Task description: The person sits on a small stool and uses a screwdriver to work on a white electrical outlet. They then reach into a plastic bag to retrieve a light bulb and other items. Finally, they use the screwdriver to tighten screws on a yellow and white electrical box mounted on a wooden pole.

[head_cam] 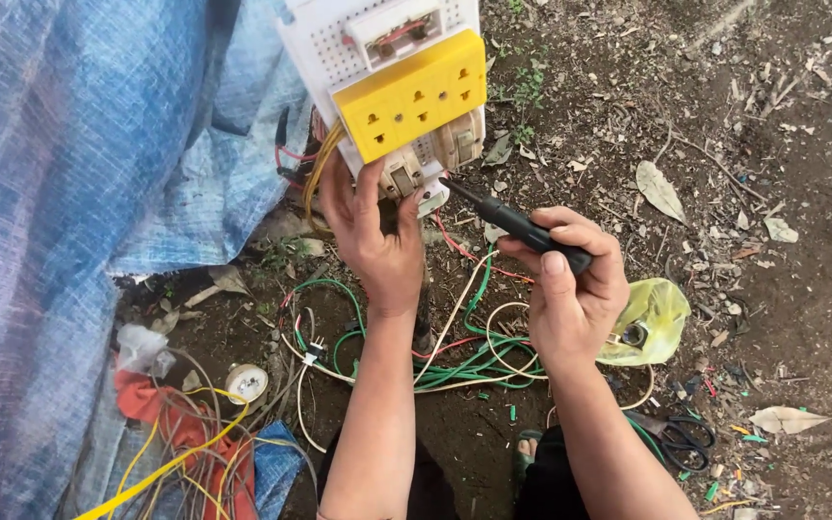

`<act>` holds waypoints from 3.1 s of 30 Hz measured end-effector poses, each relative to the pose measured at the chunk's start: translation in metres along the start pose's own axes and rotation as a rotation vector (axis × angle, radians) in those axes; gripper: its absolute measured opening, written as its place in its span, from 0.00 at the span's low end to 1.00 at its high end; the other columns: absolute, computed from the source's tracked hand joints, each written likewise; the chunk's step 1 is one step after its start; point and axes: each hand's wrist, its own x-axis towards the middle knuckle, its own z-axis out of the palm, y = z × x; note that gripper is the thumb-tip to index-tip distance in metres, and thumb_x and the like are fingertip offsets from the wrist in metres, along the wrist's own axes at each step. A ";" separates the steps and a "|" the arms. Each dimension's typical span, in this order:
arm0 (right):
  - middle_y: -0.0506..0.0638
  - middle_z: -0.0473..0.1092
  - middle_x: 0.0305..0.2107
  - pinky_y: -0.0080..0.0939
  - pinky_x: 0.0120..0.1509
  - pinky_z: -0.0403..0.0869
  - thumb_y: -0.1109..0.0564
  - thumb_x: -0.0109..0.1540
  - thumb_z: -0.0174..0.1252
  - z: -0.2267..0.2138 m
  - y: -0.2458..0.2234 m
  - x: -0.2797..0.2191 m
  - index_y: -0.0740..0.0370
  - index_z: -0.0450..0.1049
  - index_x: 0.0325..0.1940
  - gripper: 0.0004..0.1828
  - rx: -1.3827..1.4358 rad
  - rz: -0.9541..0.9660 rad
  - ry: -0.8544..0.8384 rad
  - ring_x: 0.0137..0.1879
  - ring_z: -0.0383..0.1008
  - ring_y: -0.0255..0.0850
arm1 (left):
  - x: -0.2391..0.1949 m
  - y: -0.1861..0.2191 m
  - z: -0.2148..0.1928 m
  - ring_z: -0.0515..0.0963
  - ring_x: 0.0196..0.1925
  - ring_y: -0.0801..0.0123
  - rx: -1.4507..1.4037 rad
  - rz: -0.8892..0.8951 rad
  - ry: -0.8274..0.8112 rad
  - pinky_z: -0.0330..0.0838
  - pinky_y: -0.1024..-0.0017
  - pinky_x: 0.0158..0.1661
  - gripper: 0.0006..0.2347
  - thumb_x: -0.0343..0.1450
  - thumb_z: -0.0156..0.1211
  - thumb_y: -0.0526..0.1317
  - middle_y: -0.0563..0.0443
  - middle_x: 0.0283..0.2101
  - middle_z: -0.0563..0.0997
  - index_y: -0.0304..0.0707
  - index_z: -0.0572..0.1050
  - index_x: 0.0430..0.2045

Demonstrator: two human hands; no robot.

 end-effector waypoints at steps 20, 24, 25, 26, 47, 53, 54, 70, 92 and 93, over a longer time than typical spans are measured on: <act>0.73 0.64 0.49 0.62 0.54 0.84 0.63 0.70 0.51 0.026 -0.011 0.001 0.73 0.61 0.48 0.09 -0.050 -0.029 -0.054 0.49 0.78 0.59 | 0.000 0.008 -0.007 0.57 0.76 0.40 -0.072 -0.071 -0.056 0.57 0.37 0.72 0.20 0.76 0.63 0.42 0.40 0.73 0.54 0.53 0.69 0.65; 0.72 0.65 0.50 0.61 0.54 0.84 0.63 0.70 0.51 0.029 -0.013 0.001 0.72 0.62 0.49 0.08 -0.106 -0.042 -0.076 0.50 0.78 0.58 | -0.002 0.009 -0.006 0.57 0.77 0.41 -0.076 -0.101 -0.056 0.58 0.38 0.72 0.21 0.75 0.65 0.41 0.42 0.74 0.55 0.54 0.69 0.64; 0.72 0.65 0.50 0.61 0.54 0.84 0.63 0.70 0.51 0.030 -0.014 0.002 0.72 0.62 0.49 0.08 -0.144 -0.052 -0.091 0.50 0.78 0.58 | -0.002 0.006 -0.004 0.57 0.77 0.41 -0.075 -0.103 -0.050 0.59 0.37 0.72 0.22 0.74 0.66 0.41 0.42 0.74 0.55 0.54 0.70 0.64; 0.72 0.65 0.50 0.61 0.54 0.84 0.63 0.70 0.51 0.030 -0.015 0.002 0.72 0.62 0.49 0.08 -0.144 -0.052 -0.092 0.50 0.78 0.58 | -0.002 0.006 -0.003 0.57 0.77 0.41 -0.075 -0.103 -0.049 0.59 0.37 0.72 0.22 0.74 0.66 0.41 0.42 0.74 0.55 0.54 0.70 0.64; 0.70 0.68 0.47 0.57 0.49 0.85 0.61 0.69 0.54 0.032 -0.018 0.002 0.71 0.66 0.47 0.08 -0.303 -0.215 -0.141 0.48 0.80 0.58 | -0.001 0.016 -0.008 0.55 0.78 0.41 -0.047 -0.109 -0.072 0.54 0.35 0.74 0.22 0.75 0.65 0.38 0.43 0.74 0.53 0.56 0.68 0.65; 0.73 0.65 0.49 0.58 0.50 0.85 0.61 0.71 0.51 0.030 -0.022 0.002 0.73 0.63 0.49 0.10 -0.271 -0.201 -0.124 0.49 0.79 0.59 | -0.004 0.011 -0.006 0.55 0.78 0.40 -0.049 -0.107 -0.071 0.52 0.34 0.74 0.21 0.76 0.63 0.38 0.41 0.74 0.53 0.55 0.68 0.65; 0.72 0.66 0.49 0.58 0.50 0.85 0.61 0.70 0.51 0.031 -0.023 0.002 0.73 0.63 0.49 0.10 -0.279 -0.189 -0.129 0.50 0.79 0.59 | -0.003 0.011 -0.007 0.55 0.78 0.41 -0.050 -0.106 -0.070 0.54 0.35 0.73 0.22 0.75 0.64 0.38 0.42 0.74 0.53 0.56 0.68 0.65; 0.73 0.65 0.49 0.61 0.49 0.85 0.62 0.70 0.52 0.029 -0.017 0.000 0.74 0.63 0.50 0.10 -0.303 -0.213 -0.145 0.51 0.77 0.61 | 0.000 0.014 -0.008 0.57 0.77 0.42 -0.072 -0.082 -0.064 0.58 0.34 0.73 0.25 0.75 0.64 0.33 0.42 0.74 0.53 0.59 0.67 0.67; 0.72 0.69 0.49 0.54 0.44 0.82 0.67 0.63 0.66 0.021 -0.034 0.024 0.73 0.68 0.54 0.18 -0.476 -0.205 -0.293 0.50 0.79 0.62 | 0.000 0.015 -0.007 0.56 0.79 0.44 -0.097 -0.102 -0.074 0.59 0.38 0.74 0.24 0.75 0.64 0.35 0.44 0.76 0.51 0.61 0.67 0.66; 0.70 0.72 0.47 0.55 0.46 0.81 0.69 0.62 0.67 0.021 -0.036 0.024 0.72 0.71 0.50 0.15 -0.542 -0.230 -0.325 0.51 0.80 0.63 | -0.001 0.014 -0.007 0.56 0.79 0.44 -0.091 -0.107 -0.073 0.60 0.39 0.74 0.24 0.75 0.64 0.34 0.44 0.76 0.51 0.61 0.68 0.66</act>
